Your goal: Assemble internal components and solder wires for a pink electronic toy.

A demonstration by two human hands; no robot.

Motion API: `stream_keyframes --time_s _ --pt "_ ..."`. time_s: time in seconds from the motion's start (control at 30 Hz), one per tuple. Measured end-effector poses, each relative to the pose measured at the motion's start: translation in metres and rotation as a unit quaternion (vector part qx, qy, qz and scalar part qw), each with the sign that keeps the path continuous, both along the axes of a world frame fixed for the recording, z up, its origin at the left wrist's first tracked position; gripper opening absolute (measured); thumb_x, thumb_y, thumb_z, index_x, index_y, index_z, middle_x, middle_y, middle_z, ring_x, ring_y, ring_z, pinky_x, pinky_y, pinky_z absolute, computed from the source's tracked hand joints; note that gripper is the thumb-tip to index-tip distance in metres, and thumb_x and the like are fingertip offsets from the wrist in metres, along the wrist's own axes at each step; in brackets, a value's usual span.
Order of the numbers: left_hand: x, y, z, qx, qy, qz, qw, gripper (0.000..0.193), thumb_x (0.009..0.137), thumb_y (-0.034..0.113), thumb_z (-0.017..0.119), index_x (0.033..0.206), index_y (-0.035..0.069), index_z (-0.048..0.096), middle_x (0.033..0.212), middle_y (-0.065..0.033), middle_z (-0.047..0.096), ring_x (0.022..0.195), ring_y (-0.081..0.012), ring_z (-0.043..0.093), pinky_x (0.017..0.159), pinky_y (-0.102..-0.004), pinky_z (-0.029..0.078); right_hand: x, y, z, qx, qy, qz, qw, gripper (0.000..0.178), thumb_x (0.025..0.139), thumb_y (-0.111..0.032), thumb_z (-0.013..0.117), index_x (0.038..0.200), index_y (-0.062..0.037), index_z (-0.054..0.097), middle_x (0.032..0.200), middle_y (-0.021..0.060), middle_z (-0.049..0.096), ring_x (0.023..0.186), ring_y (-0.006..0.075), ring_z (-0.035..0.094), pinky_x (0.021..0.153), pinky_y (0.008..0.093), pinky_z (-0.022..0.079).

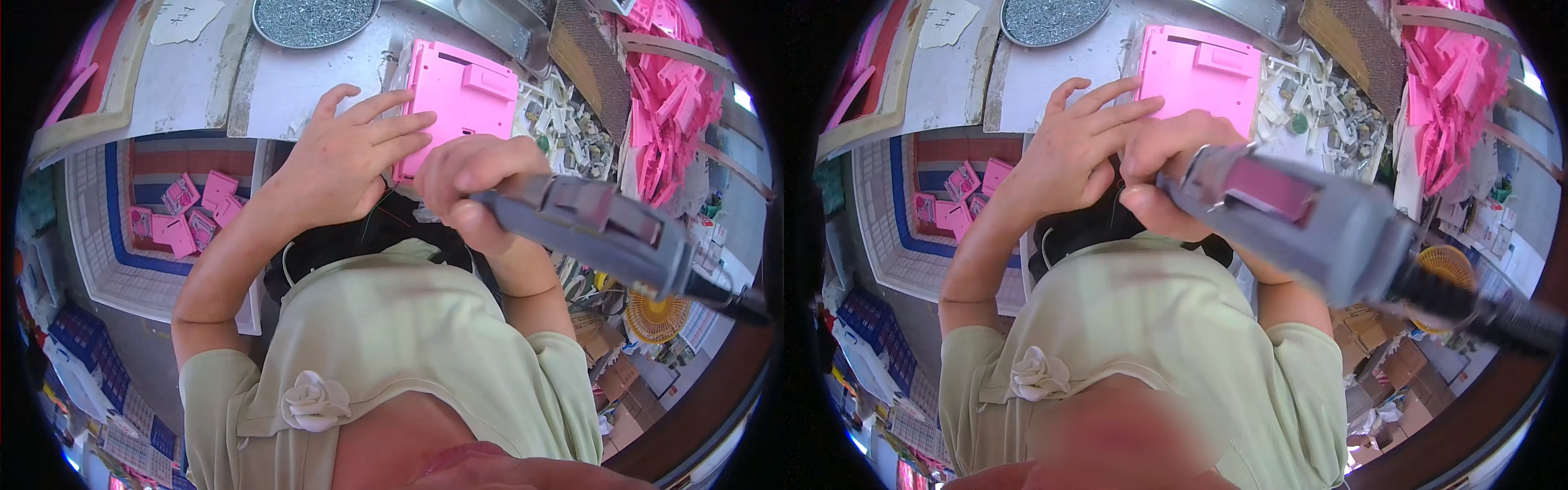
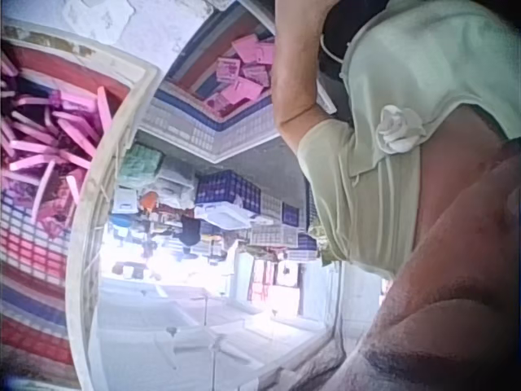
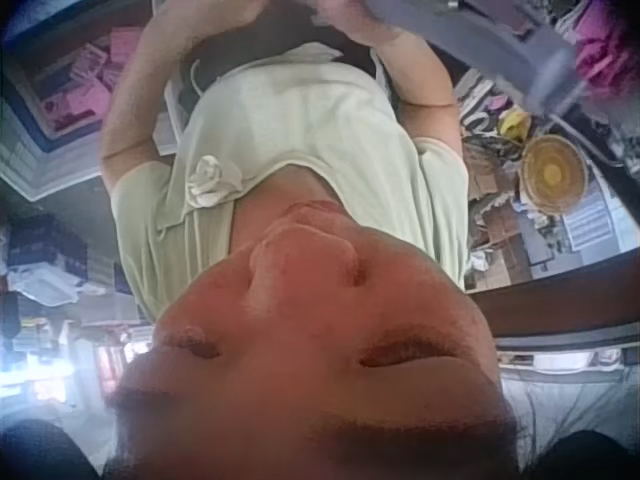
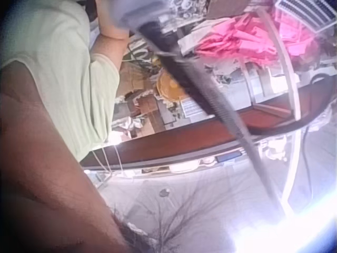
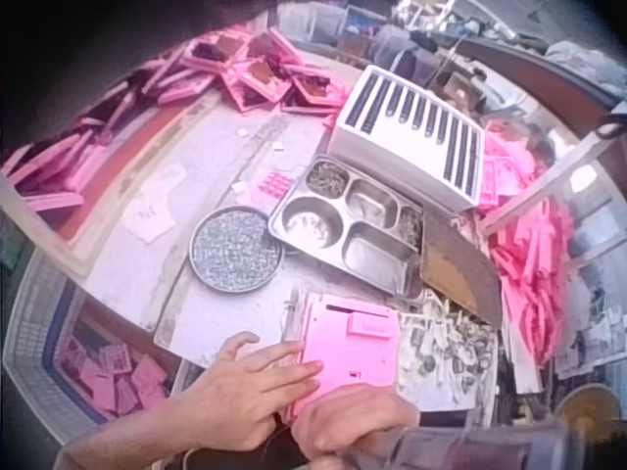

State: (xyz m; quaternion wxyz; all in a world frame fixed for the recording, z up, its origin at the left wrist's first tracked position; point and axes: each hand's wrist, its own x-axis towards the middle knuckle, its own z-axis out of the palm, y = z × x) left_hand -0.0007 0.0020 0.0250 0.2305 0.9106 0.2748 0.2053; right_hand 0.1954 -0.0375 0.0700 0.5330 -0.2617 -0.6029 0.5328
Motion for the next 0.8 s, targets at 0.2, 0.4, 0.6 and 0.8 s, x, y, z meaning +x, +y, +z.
stream_keyframes --time_s 0.2,0.4,0.6,0.8 --pt "0.002 -0.008 -0.007 0.007 0.007 0.04 0.999 0.04 0.083 0.023 0.072 0.122 0.017 0.074 0.145 0.0052 0.063 0.138 -0.0242 0.051 0.116 -0.0563 0.025 -0.011 0.004 -0.016 0.12 -0.059 0.03 0.991 0.025 0.089 0.002 0.071 0.102 -0.0061 0.052 0.065 0.0092 0.059 0.053 0.0234 0.057 0.054 0.0366 0.051" --pt "0.009 -0.003 -0.002 0.024 -0.025 0.039 0.999 0.048 0.072 0.0 0.07 0.118 0.014 0.072 0.137 0.0023 0.065 0.131 -0.025 0.054 0.112 -0.057 0.032 0.019 0.021 -0.014 0.119 -0.084 0.044 0.988 0.03 0.089 -0.005 0.073 0.112 -0.0035 0.054 0.068 0.0069 0.06 0.054 0.0219 0.057 0.053 0.0367 0.05" --pt "0.048 0.004 0.016 0.012 -0.098 -0.016 0.995 0.043 0.073 -0.001 0.066 0.116 0.005 0.07 0.127 -0.0086 0.068 0.122 -0.0318 0.06 0.106 -0.0476 0.044 0.124 0.03 0.037 0.074 0.071 -0.062 0.993 0.031 0.102 -0.022 0.057 0.13 -0.0118 0.051 0.061 -0.0001 0.043 0.054 0.0155 0.042 0.054 0.034 0.041" --pt "0.088 0.013 -0.003 0.047 -0.082 -0.026 0.995 0.036 0.076 0.001 0.071 0.112 0.004 0.071 0.12 -0.0102 0.07 0.117 -0.0334 0.062 0.102 -0.0452 0.048 0.122 0.02 0.005 0.035 0.021 -0.197 0.979 0.024 0.098 -0.008 0.059 0.12 -0.0071 0.049 0.061 0.0034 0.046 0.053 0.0146 0.044 0.052 0.0332 0.041"
